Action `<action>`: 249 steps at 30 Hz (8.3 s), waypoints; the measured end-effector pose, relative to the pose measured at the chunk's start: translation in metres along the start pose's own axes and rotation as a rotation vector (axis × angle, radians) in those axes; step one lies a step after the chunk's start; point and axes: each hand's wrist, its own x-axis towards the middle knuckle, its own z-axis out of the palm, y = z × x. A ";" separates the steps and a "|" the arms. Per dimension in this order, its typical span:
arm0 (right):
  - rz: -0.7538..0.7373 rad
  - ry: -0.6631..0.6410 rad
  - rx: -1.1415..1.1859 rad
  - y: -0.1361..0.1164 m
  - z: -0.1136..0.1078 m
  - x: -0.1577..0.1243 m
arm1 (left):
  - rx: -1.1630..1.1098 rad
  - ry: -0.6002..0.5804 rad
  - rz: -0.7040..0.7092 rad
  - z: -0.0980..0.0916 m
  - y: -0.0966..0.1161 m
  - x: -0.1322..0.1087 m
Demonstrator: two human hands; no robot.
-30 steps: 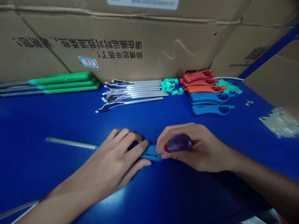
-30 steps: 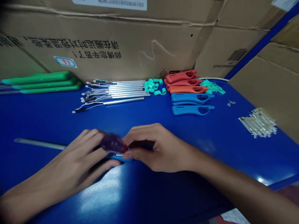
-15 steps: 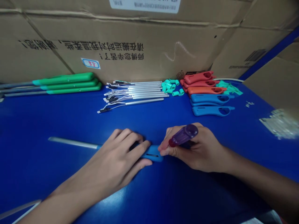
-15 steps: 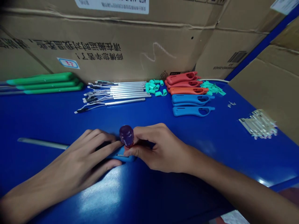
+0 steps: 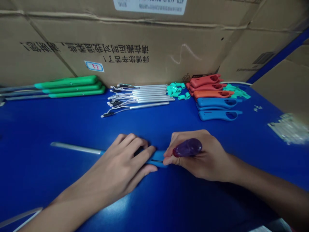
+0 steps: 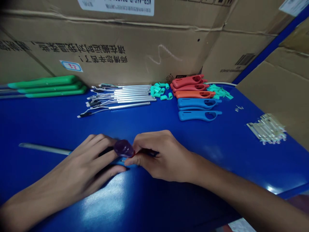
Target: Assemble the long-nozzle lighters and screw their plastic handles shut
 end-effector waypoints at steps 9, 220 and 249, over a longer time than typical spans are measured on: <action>-0.018 0.032 -0.042 0.001 0.004 -0.003 | 0.006 0.011 0.008 0.000 0.000 0.001; -0.218 -0.208 -0.652 -0.001 -0.009 -0.021 | -0.190 0.184 0.031 -0.018 -0.035 -0.045; -0.312 -0.249 -0.890 -0.017 0.004 -0.016 | 0.054 0.176 0.102 -0.024 -0.007 -0.025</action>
